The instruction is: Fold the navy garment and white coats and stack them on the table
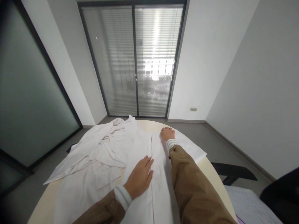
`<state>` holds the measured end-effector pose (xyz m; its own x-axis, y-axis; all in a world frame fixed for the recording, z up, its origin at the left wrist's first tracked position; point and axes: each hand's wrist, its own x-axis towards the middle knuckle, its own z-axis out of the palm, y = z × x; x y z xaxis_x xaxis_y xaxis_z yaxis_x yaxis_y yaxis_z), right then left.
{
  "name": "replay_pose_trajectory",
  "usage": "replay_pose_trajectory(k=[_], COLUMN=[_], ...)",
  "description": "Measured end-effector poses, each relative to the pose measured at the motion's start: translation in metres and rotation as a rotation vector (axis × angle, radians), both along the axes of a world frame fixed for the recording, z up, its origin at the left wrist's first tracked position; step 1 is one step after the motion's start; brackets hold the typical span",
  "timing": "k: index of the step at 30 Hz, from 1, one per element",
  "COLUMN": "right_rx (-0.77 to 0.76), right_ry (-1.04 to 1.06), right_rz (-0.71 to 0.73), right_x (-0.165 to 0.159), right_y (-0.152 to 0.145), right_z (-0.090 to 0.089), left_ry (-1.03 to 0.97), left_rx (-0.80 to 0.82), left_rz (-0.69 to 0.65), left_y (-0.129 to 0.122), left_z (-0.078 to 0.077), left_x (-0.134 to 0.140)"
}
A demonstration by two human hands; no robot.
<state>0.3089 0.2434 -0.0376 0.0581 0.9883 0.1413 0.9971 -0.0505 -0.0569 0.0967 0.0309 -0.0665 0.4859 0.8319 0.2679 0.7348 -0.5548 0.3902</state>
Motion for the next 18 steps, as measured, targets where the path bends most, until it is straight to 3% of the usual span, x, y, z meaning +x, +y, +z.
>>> replay_pose_trajectory(k=[10, 18], right_rx=[0.120, 0.073], right_ry=[-0.053, 0.001], right_rz=[-0.083, -0.120], right_x=[-0.007, -0.004], right_y=[-0.008, -0.029], right_z=[0.003, 0.012], left_ry=[-0.012, 0.032], left_rx=[-0.023, -0.046], left_rz=[-0.007, 0.031], left_y=[0.001, -0.001], left_z=[-0.002, -0.002], left_x=[-0.001, -0.001])
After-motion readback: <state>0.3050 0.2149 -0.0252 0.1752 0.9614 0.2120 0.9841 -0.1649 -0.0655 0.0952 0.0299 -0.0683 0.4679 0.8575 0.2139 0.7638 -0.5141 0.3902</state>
